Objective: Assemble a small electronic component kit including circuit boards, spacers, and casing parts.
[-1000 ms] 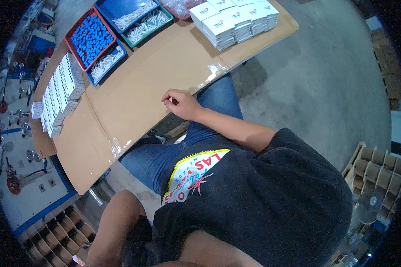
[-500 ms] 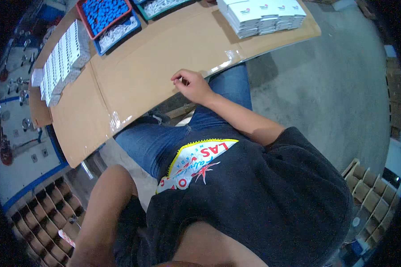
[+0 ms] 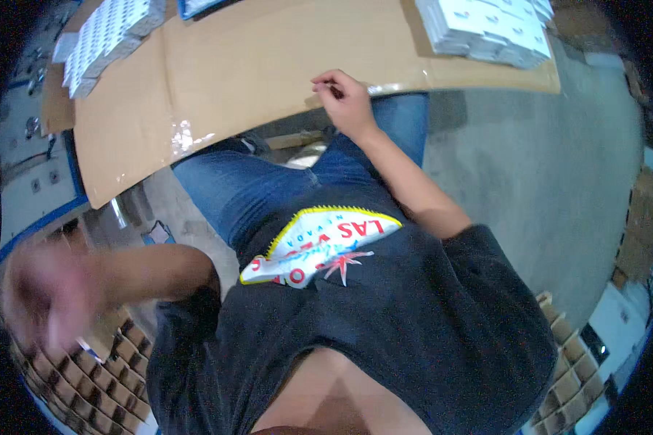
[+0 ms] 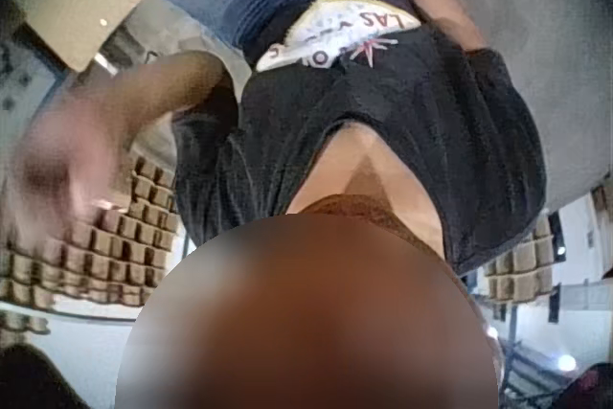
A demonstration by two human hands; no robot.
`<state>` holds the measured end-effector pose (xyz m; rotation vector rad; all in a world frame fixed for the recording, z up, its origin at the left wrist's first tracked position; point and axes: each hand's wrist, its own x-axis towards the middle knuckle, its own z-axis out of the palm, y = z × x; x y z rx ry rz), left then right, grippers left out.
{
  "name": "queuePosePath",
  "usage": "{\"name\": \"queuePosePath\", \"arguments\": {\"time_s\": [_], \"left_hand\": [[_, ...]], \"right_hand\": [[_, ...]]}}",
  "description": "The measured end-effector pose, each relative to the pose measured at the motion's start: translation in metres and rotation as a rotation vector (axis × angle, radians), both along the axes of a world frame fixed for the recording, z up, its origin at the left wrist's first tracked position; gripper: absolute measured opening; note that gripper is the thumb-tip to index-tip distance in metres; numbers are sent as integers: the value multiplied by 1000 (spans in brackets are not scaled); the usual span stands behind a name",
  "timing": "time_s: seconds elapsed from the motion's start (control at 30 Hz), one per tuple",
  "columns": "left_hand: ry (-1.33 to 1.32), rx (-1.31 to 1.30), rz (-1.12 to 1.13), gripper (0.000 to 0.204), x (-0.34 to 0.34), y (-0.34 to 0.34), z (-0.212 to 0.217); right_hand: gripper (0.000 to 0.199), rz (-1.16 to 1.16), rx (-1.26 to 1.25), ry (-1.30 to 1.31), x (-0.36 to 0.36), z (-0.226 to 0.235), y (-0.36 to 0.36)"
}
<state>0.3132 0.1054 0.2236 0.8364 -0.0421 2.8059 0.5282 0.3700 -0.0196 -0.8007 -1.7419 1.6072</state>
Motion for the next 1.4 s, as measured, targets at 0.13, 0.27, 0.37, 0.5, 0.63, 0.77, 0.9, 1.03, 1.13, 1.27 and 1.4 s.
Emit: {"name": "queuePosePath", "arguments": {"time_s": [0.13, 0.27, 0.37, 0.5, 0.63, 0.77, 0.9, 1.03, 1.13, 1.27, 1.4], "left_hand": [[-298, -798, 60, 37, 42, 69, -68], [-490, -902, 118, 39, 54, 61, -112], [-532, -940, 100, 39, 63, 55, -132], [-676, -971, -8, 36, 78, 52, -152], [-830, -1047, -50, 36, 92, 52, -175], [-1130, -1207, -321, 48, 100, 53, -215], [-1383, -1229, -499, 76, 91, 81, -272], [-1375, -1270, -240, 60, 57, 110, -349], [-1339, -1151, -247, 58, 38, 126, -377], [-1162, -1102, -611, 58, -20, 135, -416], [-1016, -1126, -963, 57, -59, 109, -452]], "right_hand": [[11, -63, -80, -7, 12, -5, 4], [11, -22, -116, 10, 10, -7, 7], [11, -14, -166, 26, 10, -9, 11], [11, -24, -158, 29, 9, -5, 10], [12, -46, -168, 36, 12, -5, 11], [11, -60, -182, 56, 16, -5, 11], [11, -38, -177, 61, 12, -2, 11], [11, -52, -156, 94, 11, 1, 14], [12, -114, -143, 33, 18, 8, 15], [11, -136, -69, 97, 20, 1, 11], [8, -143, -84, 88, 37, 3, 8]]}}
